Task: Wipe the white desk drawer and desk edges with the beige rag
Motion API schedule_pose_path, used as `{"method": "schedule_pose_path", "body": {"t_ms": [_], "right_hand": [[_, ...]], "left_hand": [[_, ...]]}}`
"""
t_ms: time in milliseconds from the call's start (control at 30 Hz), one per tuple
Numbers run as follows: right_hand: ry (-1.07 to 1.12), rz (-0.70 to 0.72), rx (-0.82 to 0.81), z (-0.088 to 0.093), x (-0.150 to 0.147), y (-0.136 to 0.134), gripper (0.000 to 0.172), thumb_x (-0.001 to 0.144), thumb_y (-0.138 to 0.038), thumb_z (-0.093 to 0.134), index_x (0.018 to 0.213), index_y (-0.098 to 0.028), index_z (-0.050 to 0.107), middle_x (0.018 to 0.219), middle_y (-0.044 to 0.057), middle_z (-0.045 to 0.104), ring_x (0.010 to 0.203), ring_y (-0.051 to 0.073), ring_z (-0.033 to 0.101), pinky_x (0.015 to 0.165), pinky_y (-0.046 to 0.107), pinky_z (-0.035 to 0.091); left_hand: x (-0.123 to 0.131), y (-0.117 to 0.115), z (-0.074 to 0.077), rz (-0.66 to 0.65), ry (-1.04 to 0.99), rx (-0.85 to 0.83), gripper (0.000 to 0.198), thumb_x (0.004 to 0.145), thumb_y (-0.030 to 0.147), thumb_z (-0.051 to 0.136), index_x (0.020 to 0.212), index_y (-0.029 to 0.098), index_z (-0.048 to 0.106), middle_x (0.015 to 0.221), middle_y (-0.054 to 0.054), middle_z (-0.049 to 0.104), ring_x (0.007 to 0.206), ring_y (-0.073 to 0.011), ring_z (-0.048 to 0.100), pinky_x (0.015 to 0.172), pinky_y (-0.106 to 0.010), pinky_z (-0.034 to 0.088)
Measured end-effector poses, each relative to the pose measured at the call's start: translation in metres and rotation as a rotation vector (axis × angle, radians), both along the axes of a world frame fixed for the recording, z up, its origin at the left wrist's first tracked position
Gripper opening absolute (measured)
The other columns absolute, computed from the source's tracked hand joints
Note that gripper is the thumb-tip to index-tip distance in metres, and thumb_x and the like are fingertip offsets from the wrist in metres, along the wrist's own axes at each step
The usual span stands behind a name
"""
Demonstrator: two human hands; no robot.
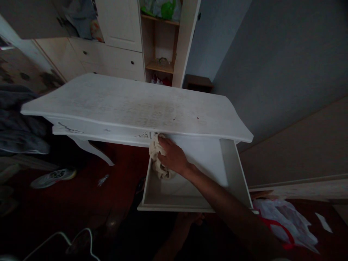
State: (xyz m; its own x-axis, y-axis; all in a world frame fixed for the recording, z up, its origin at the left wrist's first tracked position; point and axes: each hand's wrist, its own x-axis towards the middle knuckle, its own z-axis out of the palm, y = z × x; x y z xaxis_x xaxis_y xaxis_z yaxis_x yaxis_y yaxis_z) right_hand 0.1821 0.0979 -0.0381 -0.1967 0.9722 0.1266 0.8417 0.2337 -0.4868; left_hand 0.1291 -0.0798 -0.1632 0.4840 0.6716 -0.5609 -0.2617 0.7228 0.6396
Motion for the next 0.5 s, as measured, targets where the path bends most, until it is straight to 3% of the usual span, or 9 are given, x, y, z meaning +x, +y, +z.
{"method": "schedule_pose_path", "body": {"t_ms": [133,367,500], "right_hand": [[-0.105,0.101,0.017,0.005,-0.012,-0.013,0.060,0.086,-0.024,0.056,0.144,-0.021,0.040,0.141,0.013,0.047,0.124,0.027,0.049,0.101,0.040,0.046],[-0.159,0.564,-0.186,0.017,-0.004,-0.062,0.057,0.083,-0.025,0.061,0.138,-0.028,0.048,0.135,0.011,0.051,0.108,0.025,0.060,0.085,0.035,0.051],[-0.201,0.691,-0.181,0.018,-0.005,-0.083,0.052,0.082,-0.019,0.058,0.133,-0.029,0.055,0.133,0.010,0.055,0.108,0.026,0.060,0.084,0.036,0.050]], "left_hand": [[-0.001,0.000,0.004,-0.017,0.002,-0.005,0.050,0.050,0.055,0.084,0.072,0.012,0.073,0.070,-0.010,0.072,0.063,-0.0178,0.061,0.068,-0.031,0.048],[-0.001,-0.002,-0.003,0.014,-0.037,0.009,0.036,0.056,0.044,0.081,0.072,0.013,0.073,0.070,-0.008,0.071,0.065,-0.0183,0.061,0.068,-0.031,0.048],[-0.002,-0.003,-0.007,-0.020,0.046,0.089,0.029,0.063,0.043,0.076,0.062,0.015,0.070,0.070,-0.008,0.070,0.071,-0.0212,0.063,0.076,-0.034,0.050]]}}
